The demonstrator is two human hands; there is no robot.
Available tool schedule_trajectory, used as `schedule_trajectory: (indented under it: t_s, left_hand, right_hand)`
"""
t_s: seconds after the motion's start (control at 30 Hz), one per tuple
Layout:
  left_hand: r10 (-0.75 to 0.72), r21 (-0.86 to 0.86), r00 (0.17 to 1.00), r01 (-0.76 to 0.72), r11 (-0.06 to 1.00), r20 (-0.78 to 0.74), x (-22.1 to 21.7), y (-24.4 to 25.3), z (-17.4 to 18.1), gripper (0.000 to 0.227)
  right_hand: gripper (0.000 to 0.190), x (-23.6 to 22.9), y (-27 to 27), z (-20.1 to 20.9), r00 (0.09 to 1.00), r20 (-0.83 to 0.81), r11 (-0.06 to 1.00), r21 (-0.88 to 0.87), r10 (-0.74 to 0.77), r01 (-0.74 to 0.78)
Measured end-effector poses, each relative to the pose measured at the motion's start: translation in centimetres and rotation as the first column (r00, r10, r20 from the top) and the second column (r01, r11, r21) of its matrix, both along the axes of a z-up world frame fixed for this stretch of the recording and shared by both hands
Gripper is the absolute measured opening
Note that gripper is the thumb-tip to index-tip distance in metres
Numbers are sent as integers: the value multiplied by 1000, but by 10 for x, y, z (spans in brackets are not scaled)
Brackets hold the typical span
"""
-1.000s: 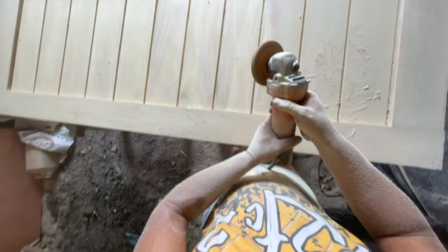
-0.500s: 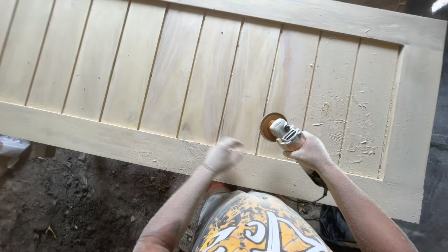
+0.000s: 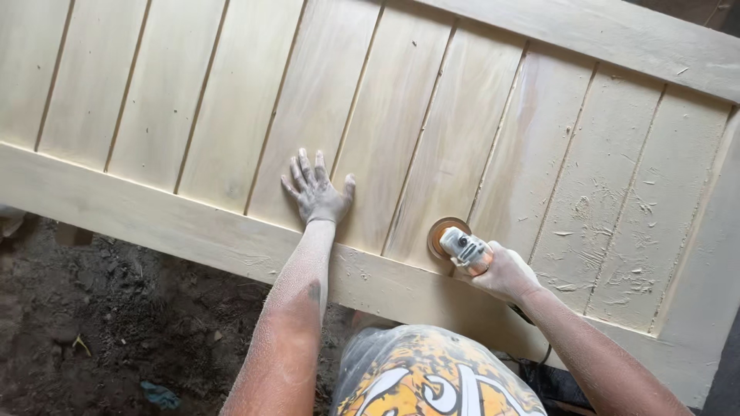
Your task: The person sands a wooden door panel using a power sander, moving the tool across the surface of the wood with both hands.
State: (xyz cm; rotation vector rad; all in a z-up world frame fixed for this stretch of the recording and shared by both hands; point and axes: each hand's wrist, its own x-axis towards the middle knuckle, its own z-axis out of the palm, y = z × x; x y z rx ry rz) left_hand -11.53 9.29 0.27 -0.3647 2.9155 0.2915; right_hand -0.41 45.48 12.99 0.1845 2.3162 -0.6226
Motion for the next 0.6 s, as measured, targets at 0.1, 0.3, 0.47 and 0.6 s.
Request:
schedule_trajectory:
  t_s: [0.1,0.3,0.47,0.6]
  left_hand:
    - [21,14,999,-21,1000,33,12,3,5,94]
    - [21,15,1000,-21,1000,20,12,1,1,93]
    - [6,-15,1000,-6,1000,-18,13,1,-4,90]
    - [2,-13,1000,-2,1000,-21,12,0,-3,90]
  right_hand:
    - [46,-7,-7,2,986,166,999,-24,-30,35]
    - [40,-45,-11,-16,990,134,999,-37,-30,35]
    - [34,-99,-6,-26,983,182,999,40,-22,15]
    - [38,-143,5,-32,994,112,999,53,-12,6]
